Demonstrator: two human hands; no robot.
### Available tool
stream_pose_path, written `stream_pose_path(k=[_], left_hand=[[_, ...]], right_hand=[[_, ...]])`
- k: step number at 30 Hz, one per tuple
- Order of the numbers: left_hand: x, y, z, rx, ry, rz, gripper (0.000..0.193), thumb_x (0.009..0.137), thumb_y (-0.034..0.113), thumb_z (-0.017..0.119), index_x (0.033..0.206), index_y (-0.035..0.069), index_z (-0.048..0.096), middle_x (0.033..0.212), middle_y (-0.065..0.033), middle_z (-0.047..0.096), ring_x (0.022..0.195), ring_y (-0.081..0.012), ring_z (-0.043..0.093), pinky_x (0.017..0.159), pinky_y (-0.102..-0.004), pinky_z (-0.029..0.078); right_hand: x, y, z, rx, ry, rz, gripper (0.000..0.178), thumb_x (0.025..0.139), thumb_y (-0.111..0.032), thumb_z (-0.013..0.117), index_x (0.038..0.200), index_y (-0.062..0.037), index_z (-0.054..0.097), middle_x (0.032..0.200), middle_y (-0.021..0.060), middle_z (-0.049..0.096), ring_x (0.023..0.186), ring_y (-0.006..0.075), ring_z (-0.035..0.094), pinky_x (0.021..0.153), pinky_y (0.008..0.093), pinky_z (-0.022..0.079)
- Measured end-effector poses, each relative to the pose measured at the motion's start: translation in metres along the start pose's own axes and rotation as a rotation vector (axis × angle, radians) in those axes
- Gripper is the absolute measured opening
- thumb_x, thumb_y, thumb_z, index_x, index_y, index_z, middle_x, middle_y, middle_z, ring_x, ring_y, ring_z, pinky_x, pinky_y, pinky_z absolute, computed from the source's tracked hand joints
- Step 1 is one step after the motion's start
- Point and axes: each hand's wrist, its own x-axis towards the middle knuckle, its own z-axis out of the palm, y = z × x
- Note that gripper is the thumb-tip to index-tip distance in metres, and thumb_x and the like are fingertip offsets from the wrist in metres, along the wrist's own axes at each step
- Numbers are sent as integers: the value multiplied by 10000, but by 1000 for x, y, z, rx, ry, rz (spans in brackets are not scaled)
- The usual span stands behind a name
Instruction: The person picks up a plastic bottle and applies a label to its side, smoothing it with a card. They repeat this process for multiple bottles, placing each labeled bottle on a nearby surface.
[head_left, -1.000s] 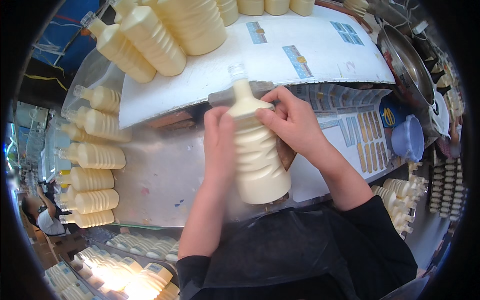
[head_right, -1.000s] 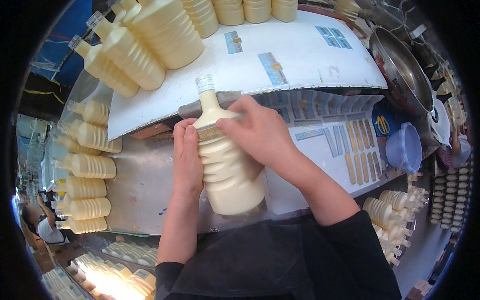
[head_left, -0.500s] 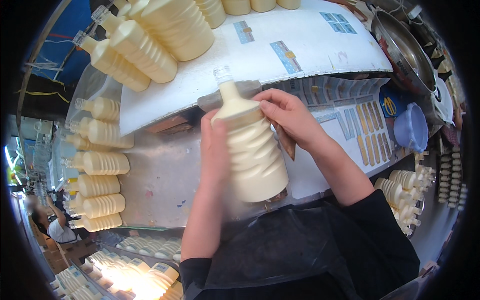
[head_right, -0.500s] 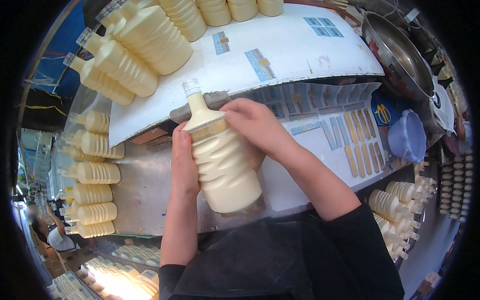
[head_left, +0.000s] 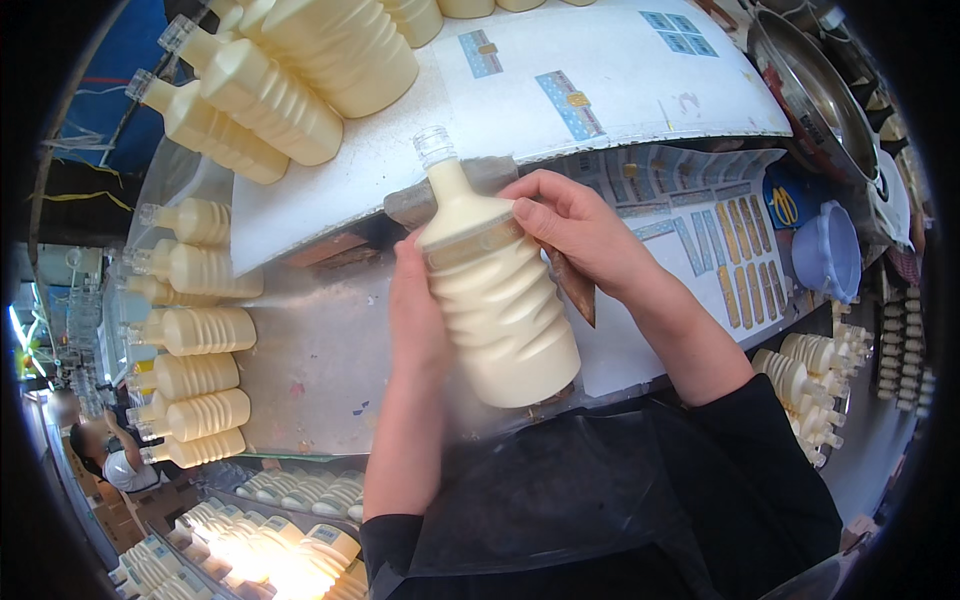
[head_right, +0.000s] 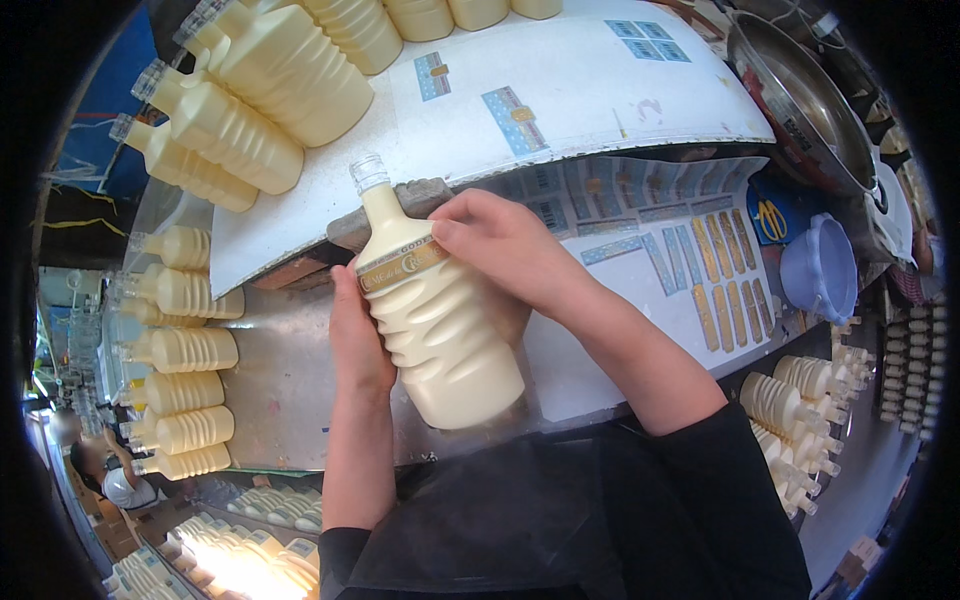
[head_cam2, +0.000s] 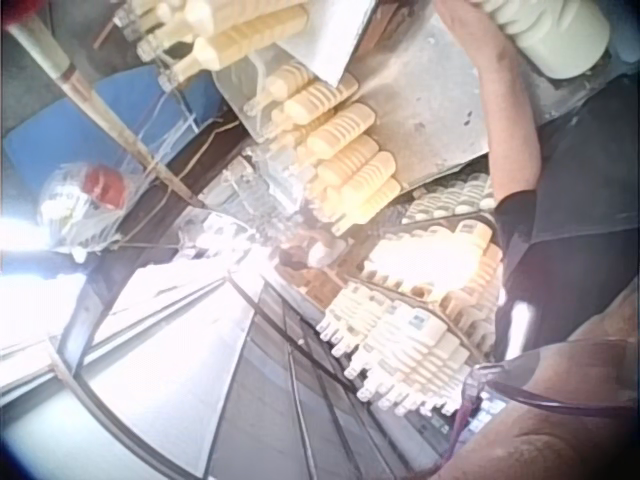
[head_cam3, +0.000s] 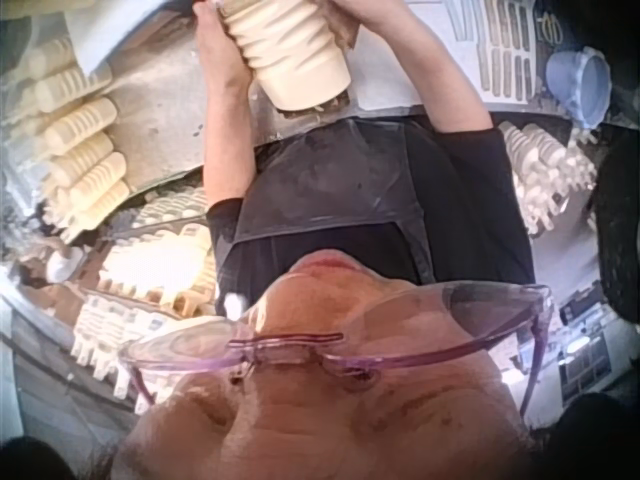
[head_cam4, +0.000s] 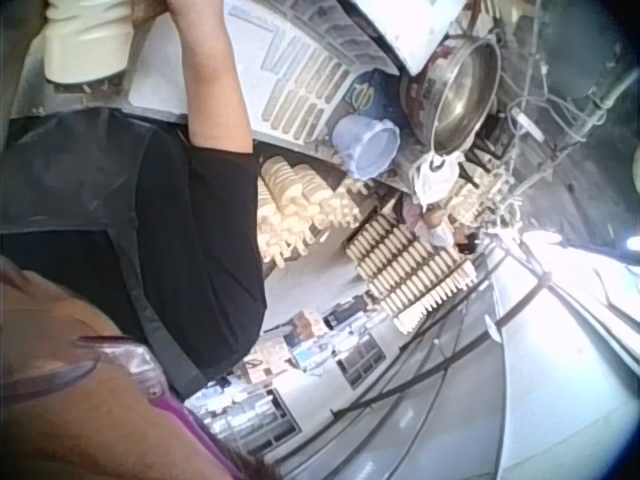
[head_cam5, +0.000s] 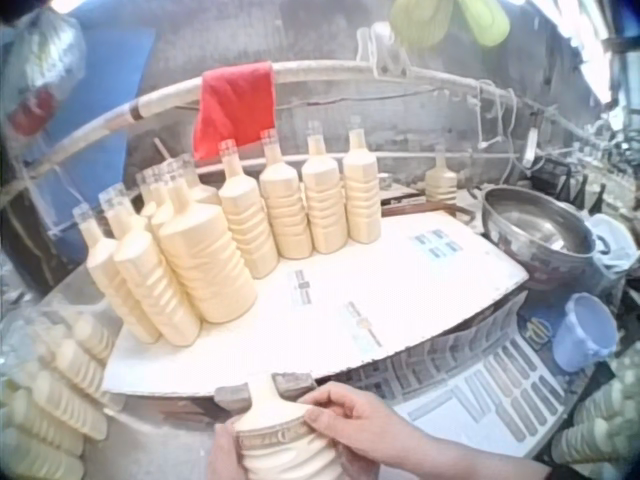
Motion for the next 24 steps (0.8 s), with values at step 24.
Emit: stream_pose_path(k=[24], left_hand=[[-55,5,4,1050,32,618,778,1046,605,397,1556,17,389,1534,-285,374,1433,-430,341,1192,-538,239]], right_hand=[[-17,-50,25,-264,273,-381,264,948,-46,660,1208,-20,625,1101,49,691,1000,118,653,881,269,544]])
